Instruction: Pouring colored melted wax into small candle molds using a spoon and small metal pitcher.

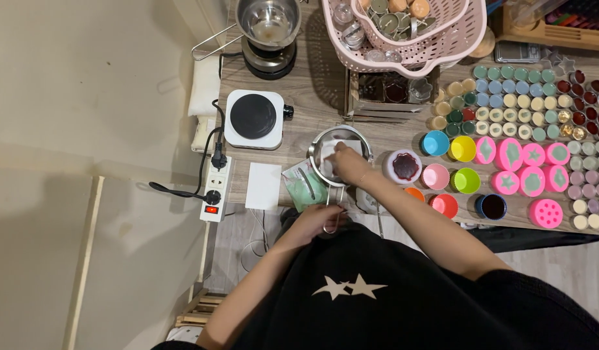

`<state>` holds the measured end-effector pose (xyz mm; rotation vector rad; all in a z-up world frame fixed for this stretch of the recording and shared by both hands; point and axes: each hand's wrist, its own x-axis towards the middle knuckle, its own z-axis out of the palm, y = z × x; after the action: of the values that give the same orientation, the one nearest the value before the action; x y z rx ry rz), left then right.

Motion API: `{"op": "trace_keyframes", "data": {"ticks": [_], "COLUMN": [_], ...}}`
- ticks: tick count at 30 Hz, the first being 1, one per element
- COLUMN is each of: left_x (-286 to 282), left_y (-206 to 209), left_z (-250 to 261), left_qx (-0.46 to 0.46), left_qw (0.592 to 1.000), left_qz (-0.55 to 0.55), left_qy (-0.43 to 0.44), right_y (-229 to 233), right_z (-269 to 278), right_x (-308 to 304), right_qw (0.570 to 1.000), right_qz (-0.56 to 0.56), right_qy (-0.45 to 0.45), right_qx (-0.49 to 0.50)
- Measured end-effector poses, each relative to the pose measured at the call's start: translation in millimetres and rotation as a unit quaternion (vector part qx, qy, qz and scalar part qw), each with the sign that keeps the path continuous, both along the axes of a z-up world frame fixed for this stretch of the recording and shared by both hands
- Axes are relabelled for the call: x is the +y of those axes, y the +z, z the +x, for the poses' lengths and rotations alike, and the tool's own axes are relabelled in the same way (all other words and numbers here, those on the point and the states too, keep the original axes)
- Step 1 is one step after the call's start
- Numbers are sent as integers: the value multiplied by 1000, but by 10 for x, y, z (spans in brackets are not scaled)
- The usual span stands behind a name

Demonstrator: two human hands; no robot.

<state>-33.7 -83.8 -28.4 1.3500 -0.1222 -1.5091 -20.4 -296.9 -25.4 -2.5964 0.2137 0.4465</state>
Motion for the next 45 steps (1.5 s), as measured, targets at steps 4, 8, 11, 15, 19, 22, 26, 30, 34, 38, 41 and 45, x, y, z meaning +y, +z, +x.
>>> {"op": "trace_keyframes", "data": {"ticks": [4, 8, 11, 15, 19, 22, 26, 30, 34, 38, 41, 45], "left_x": [-101, -213, -260, -273, -196, -150, -27, 15, 90, 160, 296, 437], "left_y": [-304, 84, 214, 258, 320, 443, 797, 868, 885, 960, 673, 465], "left_z": [-89, -14, -3, 4, 12, 13, -45, -2, -3, 62, 231, 208], "left_qx": [260, 258, 215, 155, 119, 93, 42, -76, -124, -194, -372, -668], "left_qw": [958, 954, 960, 974, 981, 986, 986, 978, 971, 965, 915, 723], "left_qz": [-86, -83, -64, -34, -37, -37, -5, -3, -25, -17, -60, -158], "left_qy": [88, 132, 170, 164, 149, 136, 161, 196, 202, 177, 143, 70], "right_y": [-210, -270, -233, -491, -67, -27, -113, -117, 417, 447, 676, 660], "right_z": [111, 262, 302, 305, 305, 302, 205, 143, 349, 324, 309, 420], "right_x": [-81, -235, -241, -357, -132, -45, 43, 66, 246, 222, 256, 138], "right_qw": [996, 988, 984, 989, 975, 984, 985, 994, 994, 846, 953, 982], "right_qz": [-50, -3, -3, -28, -1, 146, 9, -83, -16, 485, 292, 133], "right_qy": [-28, -17, 2, 82, -41, -54, -52, -20, -86, -221, -75, 93], "right_qx": [70, 151, 176, 124, 217, 90, -164, -76, 73, 0, -15, -92]}}
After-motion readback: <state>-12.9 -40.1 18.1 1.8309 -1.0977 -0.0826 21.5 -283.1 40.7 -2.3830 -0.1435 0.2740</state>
